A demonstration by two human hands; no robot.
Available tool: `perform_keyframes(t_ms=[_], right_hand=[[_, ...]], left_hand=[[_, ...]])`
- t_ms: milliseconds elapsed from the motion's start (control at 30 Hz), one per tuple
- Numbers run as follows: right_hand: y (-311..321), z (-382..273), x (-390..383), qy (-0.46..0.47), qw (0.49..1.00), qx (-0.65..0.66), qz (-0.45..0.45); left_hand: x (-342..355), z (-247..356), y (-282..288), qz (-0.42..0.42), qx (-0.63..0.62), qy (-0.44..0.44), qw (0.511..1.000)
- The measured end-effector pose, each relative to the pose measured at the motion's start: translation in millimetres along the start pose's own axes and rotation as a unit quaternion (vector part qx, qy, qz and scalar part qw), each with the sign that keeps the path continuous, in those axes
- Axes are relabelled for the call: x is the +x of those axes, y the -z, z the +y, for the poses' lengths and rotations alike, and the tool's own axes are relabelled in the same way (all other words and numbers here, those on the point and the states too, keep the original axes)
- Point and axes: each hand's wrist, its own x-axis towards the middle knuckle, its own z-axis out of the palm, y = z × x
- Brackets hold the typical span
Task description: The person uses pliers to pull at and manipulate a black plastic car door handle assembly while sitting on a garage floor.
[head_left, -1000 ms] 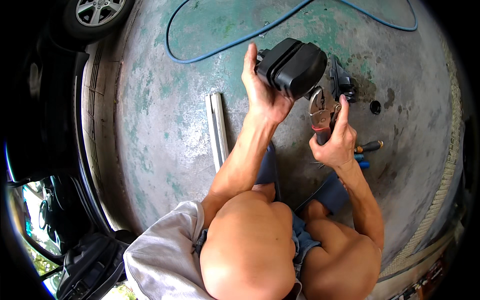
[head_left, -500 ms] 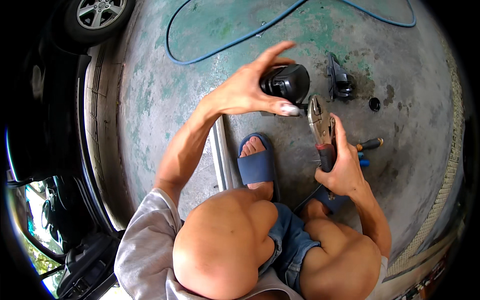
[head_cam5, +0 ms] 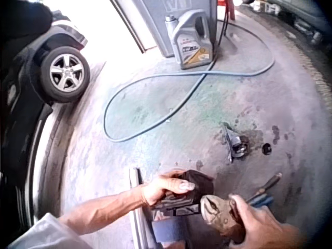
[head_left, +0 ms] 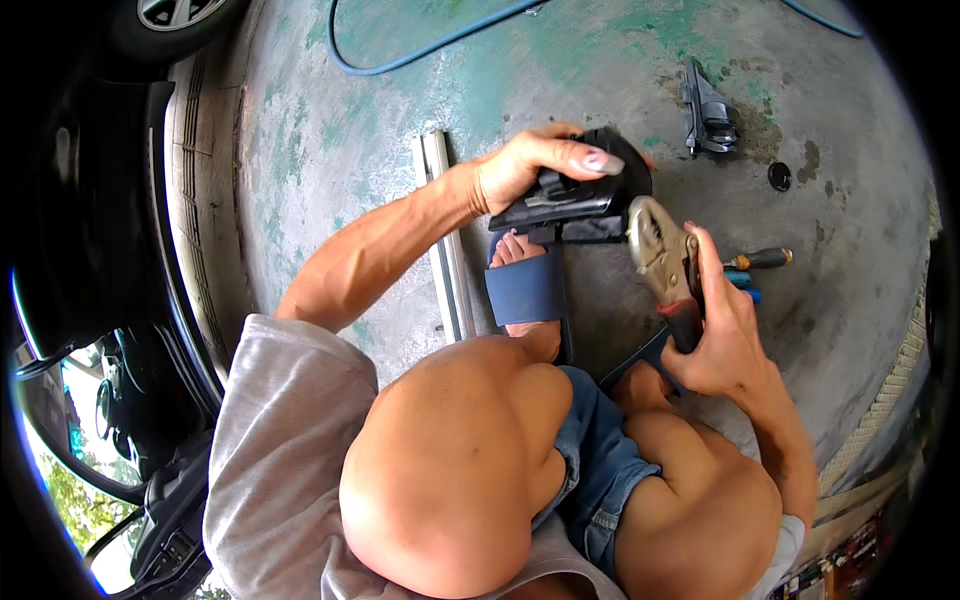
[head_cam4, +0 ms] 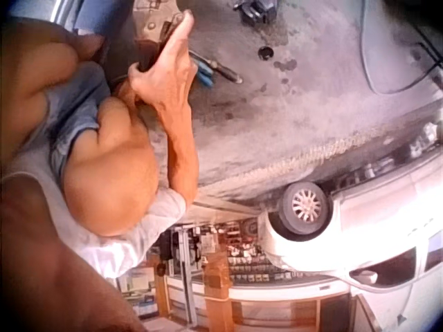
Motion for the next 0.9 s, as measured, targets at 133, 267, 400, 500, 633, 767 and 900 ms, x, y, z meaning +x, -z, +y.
perform_keyframes(t_ms=[133, 267, 400, 500, 633, 767, 900], right_hand=[[29.7, 3.7, 25.1, 0.211, 0.964, -0.153, -0.045], [61.3, 3.8, 55.1, 0.293, 0.92, -0.249, -0.077], [82.4, 0.8, 85.0, 0.425, 0.857, -0.282, -0.073], [84.9, 11.9, 100.7, 0.433, 0.861, -0.264, -0.04], [97.3, 20.2, 105.5, 0.497, 0.812, -0.302, -0.049], [81.7, 34.5, 112.9, 0.54, 0.8, -0.26, -0.008], [87.2, 21.6, 102.4, 0.573, 0.764, -0.296, 0.017]], left_hand=[[0.3, -49.8, 19.7, -0.009, -0.034, 0.044, 0.998], [20.3, -77.7, 41.3, -0.08, -0.204, 0.119, 0.968], [43.2, -90.3, 10.1, -0.145, -0.211, 0.117, 0.96], [43.0, -63.8, -2.9, -0.116, -0.238, 0.105, 0.959], [43.6, -54.2, -24.4, -0.122, -0.201, 0.113, 0.965], [51.1, -71.9, -37.2, -0.105, -0.233, 0.196, 0.947], [42.5, -80.0, -47.2, -0.077, -0.078, 0.174, 0.979]])
